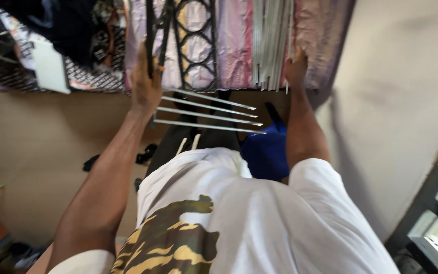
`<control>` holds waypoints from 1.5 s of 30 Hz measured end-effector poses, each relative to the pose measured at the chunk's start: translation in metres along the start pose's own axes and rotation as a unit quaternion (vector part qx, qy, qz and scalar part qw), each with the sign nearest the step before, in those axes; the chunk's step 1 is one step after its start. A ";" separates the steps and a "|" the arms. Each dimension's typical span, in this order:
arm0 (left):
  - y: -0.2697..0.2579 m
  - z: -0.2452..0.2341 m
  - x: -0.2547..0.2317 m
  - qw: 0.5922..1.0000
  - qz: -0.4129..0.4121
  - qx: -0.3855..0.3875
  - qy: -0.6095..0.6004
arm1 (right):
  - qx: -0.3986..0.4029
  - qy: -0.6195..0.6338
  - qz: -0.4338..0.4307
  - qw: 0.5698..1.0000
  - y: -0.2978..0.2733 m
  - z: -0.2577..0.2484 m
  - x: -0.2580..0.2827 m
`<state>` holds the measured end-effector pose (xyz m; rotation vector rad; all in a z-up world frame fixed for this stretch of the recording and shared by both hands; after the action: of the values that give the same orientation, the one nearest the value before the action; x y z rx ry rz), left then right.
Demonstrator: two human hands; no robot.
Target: The person assembles a metal frame by inserting multiple thin metal rods into a black plastic frame structure. They repeatedly pick up rods and insert them into slots on the frame, then attach a plastic base piece to the bottom of the assembled structure.
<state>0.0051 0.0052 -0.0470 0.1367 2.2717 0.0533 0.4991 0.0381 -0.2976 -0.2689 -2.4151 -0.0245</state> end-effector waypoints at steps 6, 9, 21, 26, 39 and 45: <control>0.007 0.006 0.007 0.998 -0.045 -0.016 -0.041 | 0.278 0.233 0.019 0.932 -0.017 0.032 0.092; 0.016 -0.006 -0.015 0.995 0.045 -0.064 -0.063 | 0.428 0.134 -0.024 0.894 -0.061 0.037 0.173; 0.049 -0.031 -0.039 0.990 0.044 -0.121 -0.056 | 0.508 0.016 -0.188 0.840 -0.128 -0.084 0.357; 0.075 -0.025 -0.010 0.979 -0.102 -0.072 -0.162 | 0.402 -0.022 -0.240 0.883 -0.115 -0.103 0.371; 0.140 -0.082 -0.060 0.932 -0.018 0.045 -0.359 | 0.182 0.027 -0.326 0.927 -0.082 -0.185 0.438; 0.151 -0.079 -0.064 0.955 -0.038 0.025 -0.292 | 0.066 0.057 -0.263 0.961 -0.062 -0.192 0.439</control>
<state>-0.0018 0.1484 0.0659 0.0766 1.6845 -0.0766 0.2877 0.0424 0.1373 0.4278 -2.2934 -0.1154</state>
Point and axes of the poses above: each hand's wrist, its own y-axis towards the middle knuckle, its own z-axis out of the palm, x = y × z, the point moved 6 cm from there along y, towards the middle knuckle
